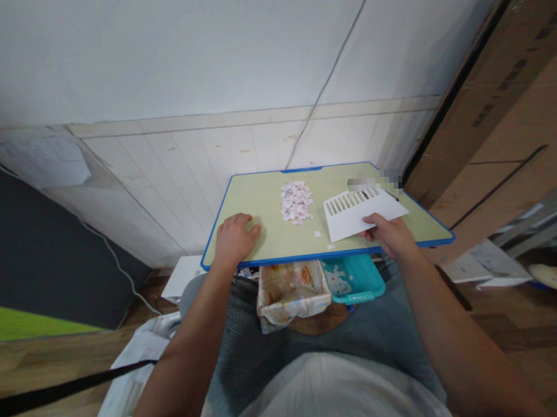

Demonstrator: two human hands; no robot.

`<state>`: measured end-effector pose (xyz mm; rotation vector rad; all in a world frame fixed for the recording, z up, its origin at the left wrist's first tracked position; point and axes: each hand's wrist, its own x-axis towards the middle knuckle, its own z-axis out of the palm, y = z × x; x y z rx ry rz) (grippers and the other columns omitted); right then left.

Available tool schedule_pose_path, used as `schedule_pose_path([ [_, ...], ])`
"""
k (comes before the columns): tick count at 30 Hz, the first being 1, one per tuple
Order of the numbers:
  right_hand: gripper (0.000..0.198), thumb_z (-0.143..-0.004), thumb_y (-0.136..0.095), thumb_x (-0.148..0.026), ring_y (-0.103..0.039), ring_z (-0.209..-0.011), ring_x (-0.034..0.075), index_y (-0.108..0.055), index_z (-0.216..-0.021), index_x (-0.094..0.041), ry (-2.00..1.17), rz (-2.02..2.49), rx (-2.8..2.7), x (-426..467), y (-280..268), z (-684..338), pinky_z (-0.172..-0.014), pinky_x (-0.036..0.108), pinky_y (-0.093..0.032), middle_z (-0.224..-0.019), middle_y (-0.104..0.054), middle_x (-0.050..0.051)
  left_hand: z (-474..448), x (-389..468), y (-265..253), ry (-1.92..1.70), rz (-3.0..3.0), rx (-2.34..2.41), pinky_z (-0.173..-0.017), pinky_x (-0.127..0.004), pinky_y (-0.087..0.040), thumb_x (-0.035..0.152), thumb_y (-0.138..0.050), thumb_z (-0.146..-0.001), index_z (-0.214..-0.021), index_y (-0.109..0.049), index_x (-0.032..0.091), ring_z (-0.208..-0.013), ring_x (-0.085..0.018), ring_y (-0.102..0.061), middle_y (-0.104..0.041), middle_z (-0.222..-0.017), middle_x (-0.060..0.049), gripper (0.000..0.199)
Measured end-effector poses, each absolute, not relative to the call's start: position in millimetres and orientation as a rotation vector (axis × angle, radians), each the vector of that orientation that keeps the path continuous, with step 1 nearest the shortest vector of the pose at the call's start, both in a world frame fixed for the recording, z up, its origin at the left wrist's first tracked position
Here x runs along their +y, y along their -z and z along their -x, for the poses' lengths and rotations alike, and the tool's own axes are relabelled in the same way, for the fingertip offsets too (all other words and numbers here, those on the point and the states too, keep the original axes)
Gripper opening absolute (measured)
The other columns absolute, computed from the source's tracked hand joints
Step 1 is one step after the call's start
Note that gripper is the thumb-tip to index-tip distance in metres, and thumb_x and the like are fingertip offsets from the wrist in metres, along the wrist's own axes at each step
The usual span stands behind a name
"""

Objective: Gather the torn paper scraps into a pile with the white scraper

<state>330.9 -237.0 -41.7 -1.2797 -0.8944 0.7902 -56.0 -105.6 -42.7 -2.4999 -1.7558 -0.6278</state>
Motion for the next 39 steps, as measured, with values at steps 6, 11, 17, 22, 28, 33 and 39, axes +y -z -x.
schedule_pose_path([
  [6, 0.029, -0.063, -0.081, -0.040, -0.055, -0.047, 0.019, -0.065, -0.084, -0.027, -0.774, 1.305, -0.916, -240, 48, -329, -0.043, 0.033, -0.045, -0.058, -0.064, -0.003, 56, -105, 44, 0.640, 2.488, -1.739, -0.131, -0.053, -0.055, 0.042, -0.062, -0.112, -0.139, -0.082, 0.019, -0.147, -0.038, -0.073, -0.083, -0.151, -0.017, 0.041],
  [11, 0.031, -0.063, -0.079, -0.038, -0.054, -0.051, 0.019, -0.065, -0.089, -0.028, -0.795, 1.246, -0.890, -240, 47, -332, -0.041, 0.033, -0.042, -0.066, -0.065, -0.003, 55, -108, 42, 0.651, 2.492, -1.737, -0.131, -0.053, -0.055, 0.041, -0.060, -0.111, -0.138, -0.082, 0.020, -0.147, -0.038, -0.073, -0.083, -0.152, -0.017, 0.040],
  [17, 0.037, -0.068, -0.091, -0.048, -0.062, -0.055, 0.021, -0.072, -0.091, -0.027, -0.738, 1.264, -0.917, -240, 47, -329, -0.050, 0.035, -0.054, -0.072, -0.077, 0.002, 55, -107, 41, 0.626, 2.491, -1.756, -0.132, -0.052, -0.054, 0.042, -0.062, -0.112, -0.139, -0.081, 0.021, -0.148, -0.038, -0.072, -0.083, -0.152, -0.016, 0.040],
  [22, 0.046, -0.073, -0.098, -0.063, -0.071, -0.062, 0.026, -0.078, -0.088, -0.025, -0.737, 1.391, -1.048, -243, 48, -324, -0.063, 0.042, -0.067, -0.081, -0.086, 0.011, 54, -108, 40, 0.615, 2.502, -1.759, -0.133, -0.052, -0.053, 0.041, -0.061, -0.112, -0.141, -0.081, 0.019, -0.149, -0.038, -0.072, -0.082, -0.154, -0.017, 0.042],
  [28, 0.036, -0.070, -0.090, -0.055, -0.064, -0.057, 0.023, -0.070, -0.079, -0.027, -0.707, 1.409, -1.022, -240, 52, -329, -0.058, 0.038, -0.060, -0.064, -0.072, 0.003, 54, -109, 40, 0.618, 2.490, -1.759, -0.133, -0.054, -0.053, 0.042, -0.059, -0.112, -0.140, -0.082, 0.018, -0.149, -0.039, -0.072, -0.082, -0.154, -0.017, 0.043],
  [33, 0.029, -0.065, -0.083, -0.041, -0.061, -0.063, 0.023, -0.065, -0.084, -0.028, -0.664, 1.348, -0.893, -239, 55, -332, -0.051, 0.035, -0.053, -0.073, -0.071, 0.000, 55, -108, 41, 0.630, 2.503, -1.754, -0.134, -0.054, -0.053, 0.042, -0.060, -0.112, -0.140, -0.081, 0.019, -0.149, -0.039, -0.071, -0.082, -0.154, -0.017, 0.042],
  [39, 0.030, -0.065, -0.079, -0.042, -0.056, -0.062, 0.021, -0.063, -0.087, -0.029, -0.681, 1.253, -0.864, -241, 50, -327, -0.046, 0.033, -0.043, -0.073, -0.065, -0.001, 55, -107, 42, 0.630, 2.497, -1.752, -0.132, -0.053, -0.053, 0.042, -0.060, -0.112, -0.140, -0.082, 0.020, -0.149, -0.038, -0.072, -0.082, -0.154, -0.018, 0.042],
])
